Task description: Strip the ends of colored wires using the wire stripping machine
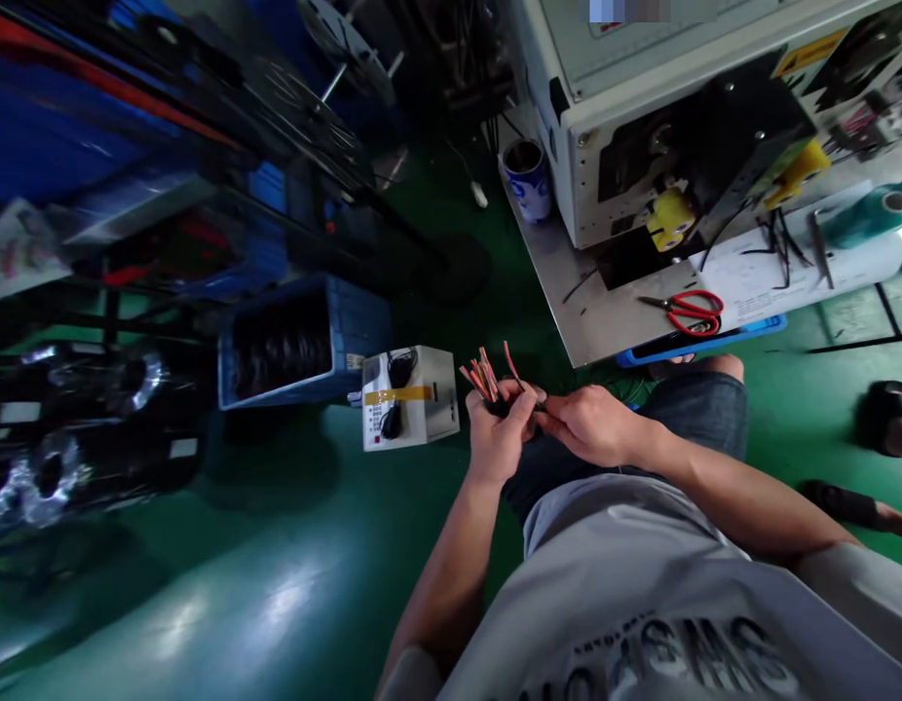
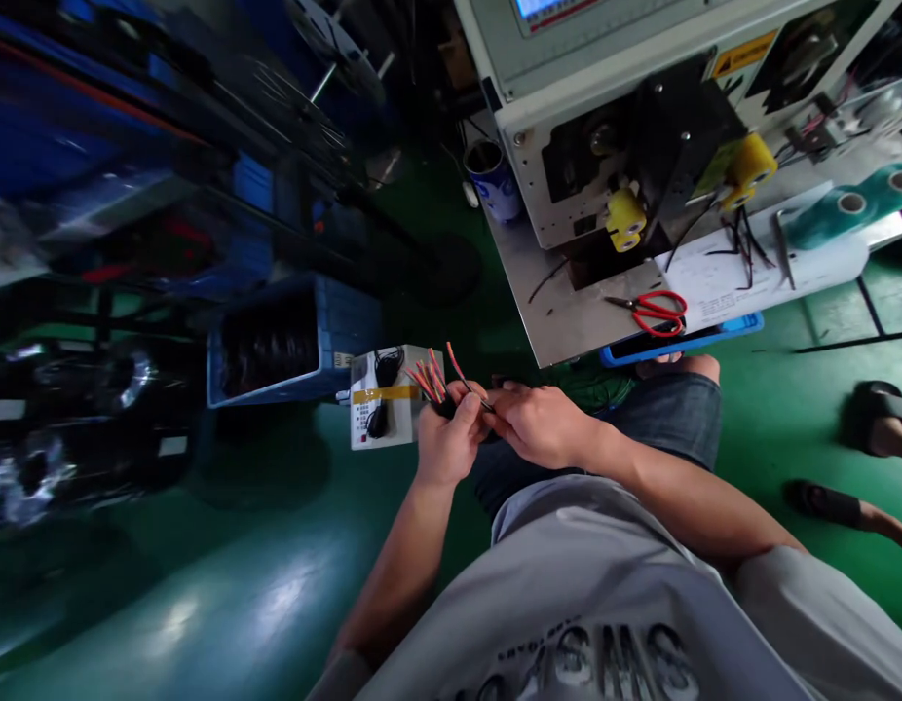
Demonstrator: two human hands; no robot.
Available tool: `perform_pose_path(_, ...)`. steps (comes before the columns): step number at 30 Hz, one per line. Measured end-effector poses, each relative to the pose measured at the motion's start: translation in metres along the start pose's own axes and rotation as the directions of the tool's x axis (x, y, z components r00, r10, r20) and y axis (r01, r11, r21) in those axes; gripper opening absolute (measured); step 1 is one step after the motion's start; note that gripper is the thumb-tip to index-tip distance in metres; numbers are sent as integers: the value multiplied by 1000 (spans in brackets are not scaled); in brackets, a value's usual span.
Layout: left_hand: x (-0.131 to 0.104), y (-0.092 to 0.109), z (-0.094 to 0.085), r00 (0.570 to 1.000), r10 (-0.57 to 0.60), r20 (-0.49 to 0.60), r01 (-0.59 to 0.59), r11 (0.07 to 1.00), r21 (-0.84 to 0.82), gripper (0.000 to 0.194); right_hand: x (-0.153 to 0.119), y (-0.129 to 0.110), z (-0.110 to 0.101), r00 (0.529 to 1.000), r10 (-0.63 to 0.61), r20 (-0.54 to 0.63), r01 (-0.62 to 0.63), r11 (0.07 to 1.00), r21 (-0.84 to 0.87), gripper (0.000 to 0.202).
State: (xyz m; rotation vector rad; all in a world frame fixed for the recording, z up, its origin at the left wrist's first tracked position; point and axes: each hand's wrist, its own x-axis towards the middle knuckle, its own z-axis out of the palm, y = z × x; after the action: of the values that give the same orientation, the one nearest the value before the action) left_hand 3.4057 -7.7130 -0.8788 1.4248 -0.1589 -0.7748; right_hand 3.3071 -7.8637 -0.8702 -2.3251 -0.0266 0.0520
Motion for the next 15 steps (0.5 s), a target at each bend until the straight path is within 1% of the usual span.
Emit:
perform_pose_path(3, -2, -2, -1, 1000, 4, -31, -2, 998, 61, 52, 0, -6, 0, 999, -2, 33, 5, 995, -100, 27)
perform_pose_path(6, -2, -5, -2, 996, 49, -78, -33, 981, 190, 50, 2, -12, 2, 998, 0, 66, 10, 989, -146, 26)
perform_pose_path(8, -2, -6, -2, 993, 80, -82, -57, 967, 249, 50, 3, -16, 3, 998, 9, 59, -1, 990, -144, 28)
perform_pose_path(10, -2, -7, -1, 992, 103, -78, -82, 968, 236, 52, 3, -15, 1, 999, 2, 52, 3, 996, -91, 29)
perform_pose_path(12, -2, -6, 1, 991, 98, -90, -84, 985, 151, 56, 6, -3, -5, 999, 9, 32, -10, 1000, 22, 31)
perform_pose_path(13, -2, -5, 1, 992, 83, -91, -74, 992, 98, 58, 8, 7, -11, 999, 49, -3, -48, 995, 90, 35)
perform_pose_path(14, -2, -4, 2, 994, 63, -85, -59, 997, 48, 59, 11, 21, -18, 989, 127, -71, -115, 981, 159, 38)
perform_pose_path(15, -3, -4, 2, 997, 42, -72, -41, 999, 7, 60, 15, 37, -25, 954, 244, -173, -202, 952, 228, 39)
